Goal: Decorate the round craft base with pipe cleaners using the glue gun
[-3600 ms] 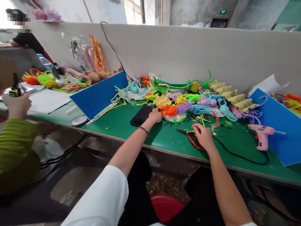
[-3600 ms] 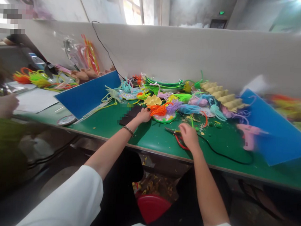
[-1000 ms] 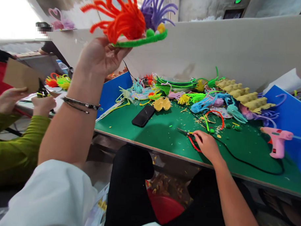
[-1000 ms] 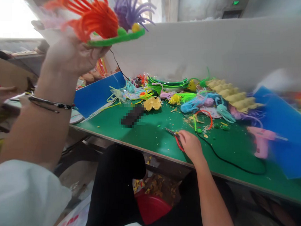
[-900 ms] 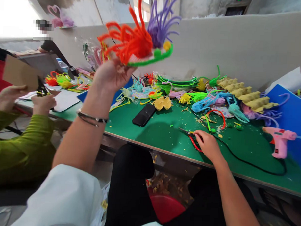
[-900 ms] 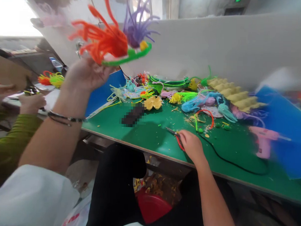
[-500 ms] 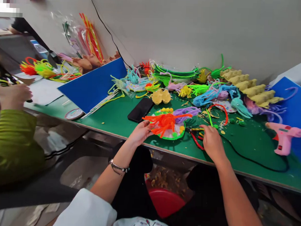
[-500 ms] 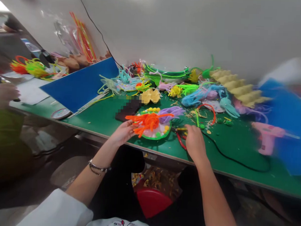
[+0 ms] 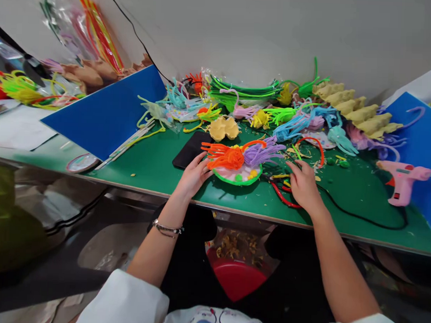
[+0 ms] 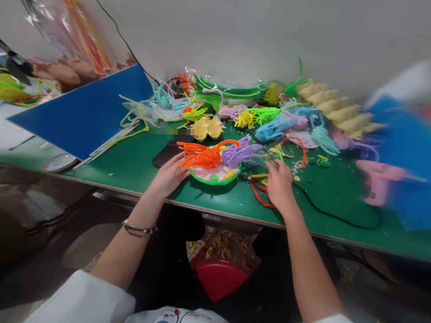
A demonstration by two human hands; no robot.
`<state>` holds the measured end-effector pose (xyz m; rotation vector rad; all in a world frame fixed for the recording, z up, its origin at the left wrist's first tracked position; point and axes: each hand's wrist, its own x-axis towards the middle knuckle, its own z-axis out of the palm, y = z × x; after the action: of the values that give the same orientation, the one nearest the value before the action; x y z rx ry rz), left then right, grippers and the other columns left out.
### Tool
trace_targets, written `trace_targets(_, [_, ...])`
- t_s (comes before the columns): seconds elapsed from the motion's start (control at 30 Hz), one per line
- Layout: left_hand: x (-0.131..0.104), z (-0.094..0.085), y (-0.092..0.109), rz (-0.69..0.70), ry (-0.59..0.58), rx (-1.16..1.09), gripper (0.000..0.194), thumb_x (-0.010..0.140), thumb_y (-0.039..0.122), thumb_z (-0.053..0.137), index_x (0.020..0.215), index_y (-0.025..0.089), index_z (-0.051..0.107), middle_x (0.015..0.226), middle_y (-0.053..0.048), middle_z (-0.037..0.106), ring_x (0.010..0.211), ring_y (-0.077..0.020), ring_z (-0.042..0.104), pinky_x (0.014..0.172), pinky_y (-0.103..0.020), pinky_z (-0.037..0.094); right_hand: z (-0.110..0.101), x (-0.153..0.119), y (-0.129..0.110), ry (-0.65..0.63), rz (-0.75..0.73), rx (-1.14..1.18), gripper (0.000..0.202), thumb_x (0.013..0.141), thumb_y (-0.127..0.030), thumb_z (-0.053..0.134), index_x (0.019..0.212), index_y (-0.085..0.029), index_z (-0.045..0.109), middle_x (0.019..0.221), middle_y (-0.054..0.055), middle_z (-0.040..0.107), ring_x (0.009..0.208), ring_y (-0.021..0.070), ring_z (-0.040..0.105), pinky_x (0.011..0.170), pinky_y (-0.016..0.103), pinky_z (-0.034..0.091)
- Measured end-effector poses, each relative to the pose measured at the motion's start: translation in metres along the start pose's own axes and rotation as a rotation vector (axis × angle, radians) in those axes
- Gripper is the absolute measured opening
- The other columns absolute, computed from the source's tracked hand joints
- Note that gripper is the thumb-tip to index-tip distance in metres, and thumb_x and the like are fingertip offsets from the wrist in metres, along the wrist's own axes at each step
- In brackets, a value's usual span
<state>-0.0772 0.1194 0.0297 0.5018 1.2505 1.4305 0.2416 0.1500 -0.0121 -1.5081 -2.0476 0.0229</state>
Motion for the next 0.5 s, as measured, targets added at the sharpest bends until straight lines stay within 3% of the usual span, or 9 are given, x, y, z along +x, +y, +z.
trace_targets(0.13, [0.013, 0.009, 0.014, -0.031, 0.004, 0.001, 0.056, 0.077, -0.005, 0.067, 0.128, 0.012, 0.055, 0.071, 0.002, 0.072, 0.055, -0.0063, 0.065, 0.058, -0.013, 0.052, -0.006, -0.009, -0.017, -0.107, -0.035, -0.056, 0.04, 0.095, -0.042, 0.047, 0.126, -0.024, 0.065, 0.133, 0.015, 0.059, 0.126, 0.0318, 0.052, 0.11, 0.057, 0.033])
trace_targets(0.23, [0.025, 0.018, 0.023, -0.017, 0.018, -0.014, 0.063, 0.077, -0.01, 0.06, 0.135, 0.011, 0.05, 0.063, 0.006, 0.068, 0.05, -0.0038, 0.061, 0.056, -0.011, 0.049, -0.01, -0.014, -0.025, -0.218, -0.057, -0.102, 0.039, 0.093, -0.046, 0.049, 0.122, -0.024, 0.065, 0.128, 0.013, 0.063, 0.121, 0.0307, 0.055, 0.111, 0.061, 0.028])
trace_targets(0.3, [0.031, 0.022, 0.024, -0.023, 0.006, -0.023, 0.055, 0.079, -0.008, 0.058, 0.13, 0.012, 0.055, 0.06, 0.007, 0.065, 0.048, -0.0037, 0.059, 0.055, -0.011, 0.049, -0.011, -0.015, -0.027, -0.234, -0.053, -0.125, 0.037, 0.093, -0.043, 0.048, 0.12, -0.023, 0.066, 0.127, 0.013, 0.064, 0.119, 0.0304, 0.056, 0.111, 0.061, 0.026])
trace_targets(0.43, [0.035, 0.023, 0.017, -0.095, -0.06, -0.026, 0.01, 0.088, 0.012, 0.059, 0.096, 0.014, 0.065, 0.063, 0.003, 0.067, 0.05, -0.0079, 0.063, 0.051, -0.015, 0.051, -0.013, -0.015, -0.03, -0.207, -0.038, -0.159, 0.033, 0.089, -0.037, 0.049, 0.114, -0.023, 0.065, 0.124, 0.013, 0.065, 0.116, 0.0302, 0.056, 0.112, 0.063, 0.022])
trace_targets(0.5, [0.033, 0.02, 0.013, -0.147, -0.113, -0.016, 0.008, 0.09, 0.02, 0.06, 0.086, 0.015, 0.064, 0.064, 0.001, 0.068, 0.051, -0.0101, 0.064, 0.048, -0.017, 0.051, -0.015, -0.016, -0.031, -0.192, -0.024, -0.183, 0.031, 0.088, -0.035, 0.049, 0.111, -0.023, 0.065, 0.122, 0.012, 0.065, 0.114, 0.0299, 0.056, 0.112, 0.064, 0.02])
